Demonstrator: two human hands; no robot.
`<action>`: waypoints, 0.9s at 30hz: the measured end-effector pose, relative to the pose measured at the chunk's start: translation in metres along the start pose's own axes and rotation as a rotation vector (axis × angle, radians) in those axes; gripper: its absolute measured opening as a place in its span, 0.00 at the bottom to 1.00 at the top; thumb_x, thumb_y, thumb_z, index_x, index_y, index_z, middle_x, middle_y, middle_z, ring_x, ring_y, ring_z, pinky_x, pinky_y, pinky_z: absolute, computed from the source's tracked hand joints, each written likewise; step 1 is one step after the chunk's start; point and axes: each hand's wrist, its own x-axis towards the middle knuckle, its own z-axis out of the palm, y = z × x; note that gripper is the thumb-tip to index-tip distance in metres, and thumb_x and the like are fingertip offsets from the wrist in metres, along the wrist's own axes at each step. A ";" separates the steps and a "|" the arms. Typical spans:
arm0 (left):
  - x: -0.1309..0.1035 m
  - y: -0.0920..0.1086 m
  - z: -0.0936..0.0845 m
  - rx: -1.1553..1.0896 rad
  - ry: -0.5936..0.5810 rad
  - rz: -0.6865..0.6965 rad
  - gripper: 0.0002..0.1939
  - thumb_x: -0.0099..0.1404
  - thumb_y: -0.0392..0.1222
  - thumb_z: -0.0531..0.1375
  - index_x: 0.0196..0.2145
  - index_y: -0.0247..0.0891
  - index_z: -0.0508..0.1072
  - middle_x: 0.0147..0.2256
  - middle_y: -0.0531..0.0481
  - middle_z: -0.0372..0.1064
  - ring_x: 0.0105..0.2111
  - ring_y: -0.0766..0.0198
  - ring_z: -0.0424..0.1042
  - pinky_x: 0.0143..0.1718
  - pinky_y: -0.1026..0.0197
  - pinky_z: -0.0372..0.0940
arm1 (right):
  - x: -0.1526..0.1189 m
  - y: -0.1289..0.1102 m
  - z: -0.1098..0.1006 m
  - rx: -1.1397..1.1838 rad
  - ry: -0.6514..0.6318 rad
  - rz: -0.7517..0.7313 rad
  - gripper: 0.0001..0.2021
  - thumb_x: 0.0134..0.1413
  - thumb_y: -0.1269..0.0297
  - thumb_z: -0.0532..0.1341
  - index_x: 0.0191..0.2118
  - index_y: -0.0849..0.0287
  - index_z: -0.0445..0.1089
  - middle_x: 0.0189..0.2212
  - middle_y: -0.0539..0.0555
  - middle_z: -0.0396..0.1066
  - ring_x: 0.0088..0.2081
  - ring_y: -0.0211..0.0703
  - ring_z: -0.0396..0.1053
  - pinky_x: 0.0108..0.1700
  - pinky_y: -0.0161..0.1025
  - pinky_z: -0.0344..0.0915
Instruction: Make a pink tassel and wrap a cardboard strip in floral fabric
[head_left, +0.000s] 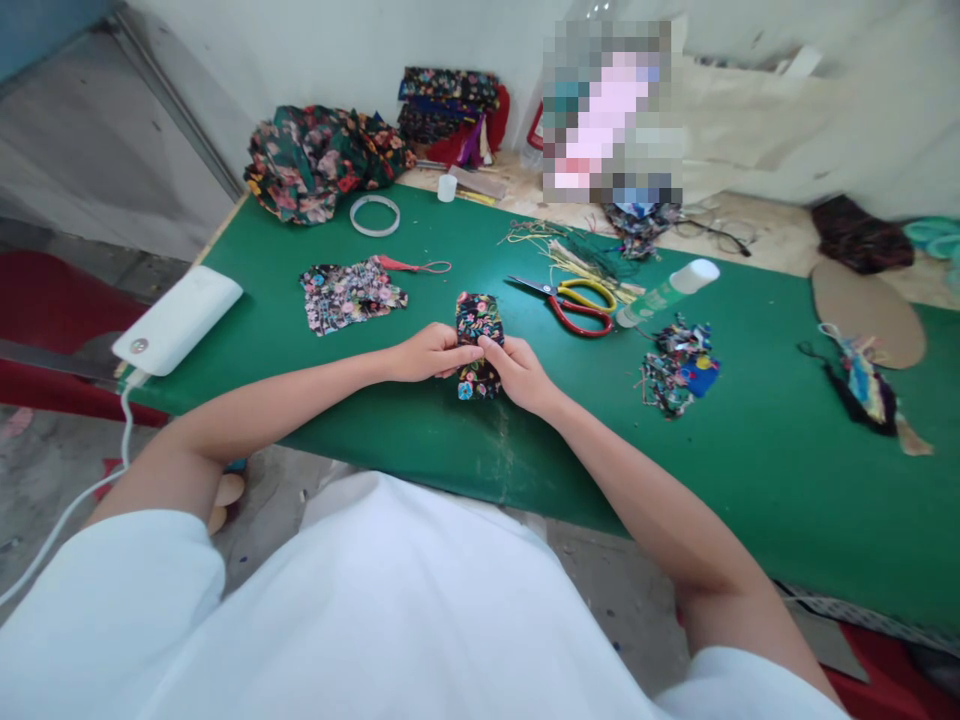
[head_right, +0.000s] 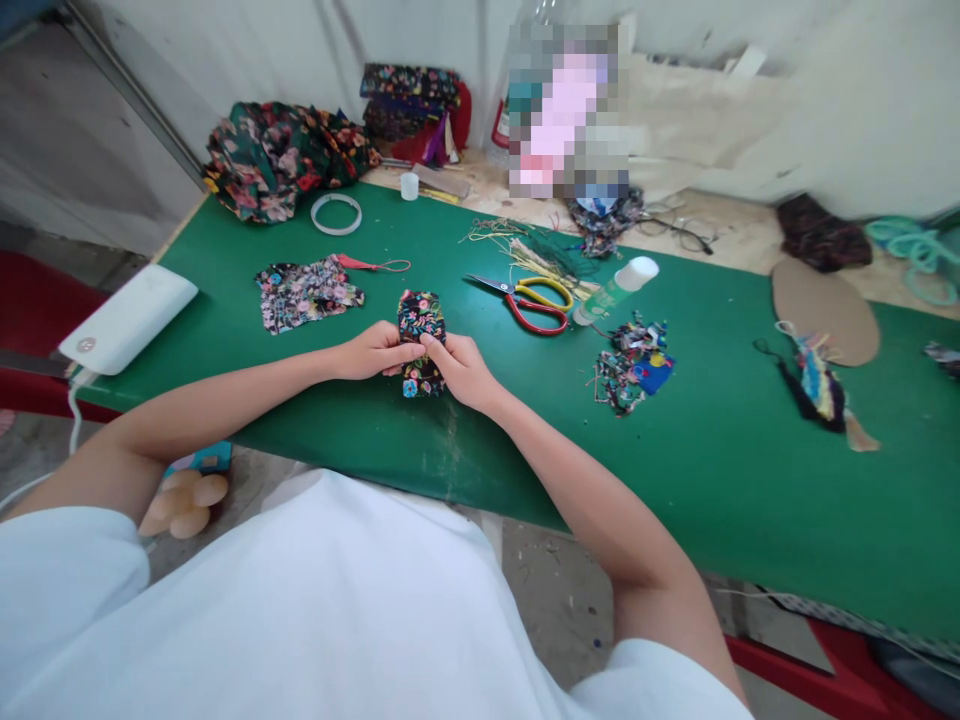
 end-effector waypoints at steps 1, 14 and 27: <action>0.000 -0.001 -0.001 0.010 -0.007 -0.004 0.36 0.59 0.73 0.56 0.15 0.35 0.63 0.12 0.54 0.58 0.14 0.76 0.55 0.18 0.69 0.51 | 0.000 0.000 -0.001 -0.012 -0.012 -0.007 0.32 0.50 0.29 0.58 0.23 0.59 0.63 0.21 0.47 0.61 0.26 0.34 0.56 0.28 0.35 0.56; 0.001 0.000 0.001 -0.098 0.013 -0.032 0.38 0.55 0.77 0.57 0.17 0.34 0.66 0.13 0.54 0.60 0.14 0.76 0.57 0.16 0.70 0.51 | -0.001 -0.002 -0.003 0.049 -0.056 -0.002 0.31 0.52 0.31 0.58 0.27 0.59 0.71 0.25 0.51 0.72 0.28 0.39 0.66 0.35 0.38 0.67; 0.002 0.000 -0.001 -0.062 -0.012 -0.023 0.37 0.58 0.74 0.56 0.18 0.33 0.67 0.12 0.54 0.61 0.14 0.76 0.57 0.16 0.70 0.51 | 0.000 0.001 -0.002 0.058 0.058 0.026 0.29 0.51 0.33 0.60 0.27 0.59 0.68 0.24 0.50 0.68 0.30 0.38 0.64 0.32 0.36 0.64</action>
